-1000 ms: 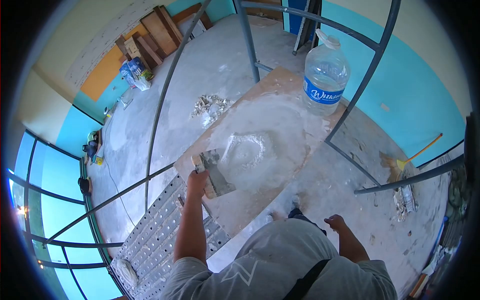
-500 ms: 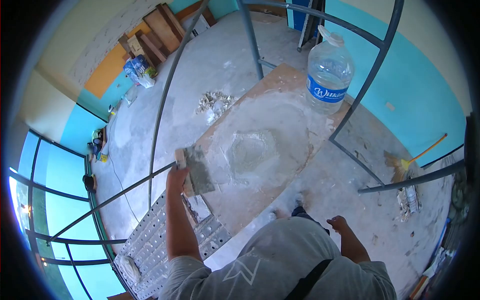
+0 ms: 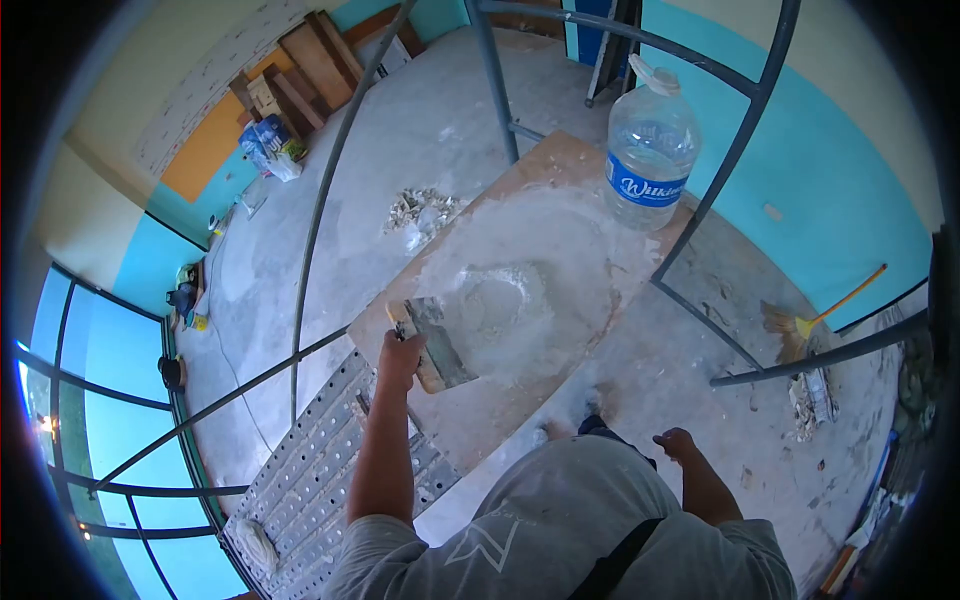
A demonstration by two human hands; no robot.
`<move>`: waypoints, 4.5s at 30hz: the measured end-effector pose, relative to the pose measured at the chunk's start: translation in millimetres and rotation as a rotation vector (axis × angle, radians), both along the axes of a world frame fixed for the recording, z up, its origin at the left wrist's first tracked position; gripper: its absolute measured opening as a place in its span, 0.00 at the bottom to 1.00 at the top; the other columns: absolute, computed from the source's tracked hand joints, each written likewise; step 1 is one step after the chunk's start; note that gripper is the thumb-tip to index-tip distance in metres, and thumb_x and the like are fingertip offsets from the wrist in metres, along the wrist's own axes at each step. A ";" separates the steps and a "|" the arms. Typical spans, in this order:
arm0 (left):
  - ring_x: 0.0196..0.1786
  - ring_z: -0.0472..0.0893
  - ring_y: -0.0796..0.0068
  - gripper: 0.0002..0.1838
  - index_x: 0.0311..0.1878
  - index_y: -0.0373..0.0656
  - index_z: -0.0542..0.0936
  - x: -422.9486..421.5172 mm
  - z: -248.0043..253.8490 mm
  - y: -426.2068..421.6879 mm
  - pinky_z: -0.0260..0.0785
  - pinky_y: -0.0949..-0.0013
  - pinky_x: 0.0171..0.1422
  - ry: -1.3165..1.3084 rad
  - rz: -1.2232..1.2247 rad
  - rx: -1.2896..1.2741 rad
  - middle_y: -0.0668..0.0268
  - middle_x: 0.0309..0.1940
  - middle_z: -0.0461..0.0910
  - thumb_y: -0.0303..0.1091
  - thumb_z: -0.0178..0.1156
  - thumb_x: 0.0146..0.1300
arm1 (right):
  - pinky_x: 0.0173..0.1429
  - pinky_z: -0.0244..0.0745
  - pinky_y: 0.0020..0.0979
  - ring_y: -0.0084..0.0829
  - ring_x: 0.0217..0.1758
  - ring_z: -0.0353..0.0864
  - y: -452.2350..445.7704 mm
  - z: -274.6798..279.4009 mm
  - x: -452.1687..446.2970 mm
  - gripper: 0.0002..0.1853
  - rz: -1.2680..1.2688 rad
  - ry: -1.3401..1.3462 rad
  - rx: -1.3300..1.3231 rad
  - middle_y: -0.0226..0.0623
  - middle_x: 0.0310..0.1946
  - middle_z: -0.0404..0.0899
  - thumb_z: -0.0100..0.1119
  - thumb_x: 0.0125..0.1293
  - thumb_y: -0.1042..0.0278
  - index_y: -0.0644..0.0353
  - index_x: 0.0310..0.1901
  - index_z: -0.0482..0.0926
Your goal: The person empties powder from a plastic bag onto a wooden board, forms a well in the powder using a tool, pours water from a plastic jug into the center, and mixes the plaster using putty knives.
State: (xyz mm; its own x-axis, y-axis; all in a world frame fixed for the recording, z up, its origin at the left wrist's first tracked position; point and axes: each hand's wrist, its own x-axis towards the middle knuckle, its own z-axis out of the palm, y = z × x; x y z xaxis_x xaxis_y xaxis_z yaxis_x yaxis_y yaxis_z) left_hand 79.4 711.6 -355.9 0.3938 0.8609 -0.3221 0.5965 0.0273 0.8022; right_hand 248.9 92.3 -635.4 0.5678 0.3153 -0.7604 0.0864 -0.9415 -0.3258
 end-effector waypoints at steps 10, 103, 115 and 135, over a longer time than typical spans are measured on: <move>0.40 0.83 0.62 0.21 0.53 0.32 0.73 -30.8 -33.3 29.9 0.78 0.61 0.42 -0.201 0.070 -0.146 0.55 0.41 0.81 0.30 0.63 0.57 | 0.56 0.75 0.43 0.48 0.50 0.81 -13.2 -16.8 -24.1 0.32 -0.098 -0.046 0.050 0.49 0.44 0.84 0.61 0.58 0.35 0.62 0.45 0.83; 0.48 0.81 0.48 0.18 0.51 0.44 0.76 161.4 52.0 -27.0 0.73 0.49 0.55 0.356 -0.915 0.789 0.51 0.44 0.82 0.24 0.52 0.56 | 0.49 0.75 0.49 0.49 0.44 0.82 -2.9 25.9 -23.8 0.20 0.150 -0.021 -0.065 0.45 0.36 0.82 0.46 0.71 0.45 0.46 0.46 0.84; 0.49 0.80 0.53 0.20 0.49 0.47 0.79 167.8 55.2 -28.7 0.70 0.52 0.56 0.305 -1.192 0.907 0.56 0.41 0.83 0.18 0.55 0.53 | 0.55 0.74 0.46 0.51 0.48 0.81 -13.7 19.7 -43.6 0.30 -0.224 0.007 -0.093 0.46 0.40 0.84 0.57 0.61 0.36 0.59 0.45 0.84; 0.46 0.79 0.66 0.16 0.47 0.49 0.82 -53.5 6.0 -91.6 0.70 0.59 0.51 -0.075 -1.170 1.132 0.68 0.46 0.84 0.28 0.58 0.55 | 0.50 0.74 0.46 0.50 0.44 0.81 3.9 27.6 -45.2 0.27 0.019 0.067 -0.143 0.46 0.37 0.84 0.48 0.69 0.40 0.59 0.38 0.84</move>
State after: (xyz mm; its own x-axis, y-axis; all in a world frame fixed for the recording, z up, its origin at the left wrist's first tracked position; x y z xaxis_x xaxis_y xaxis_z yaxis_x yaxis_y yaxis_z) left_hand 25.9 620.0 -349.8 0.9508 -0.1320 0.2801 -0.1719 -0.9774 0.1228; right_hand 203.7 96.2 -607.8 0.5092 0.2112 -0.8343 0.0876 -0.9771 -0.1939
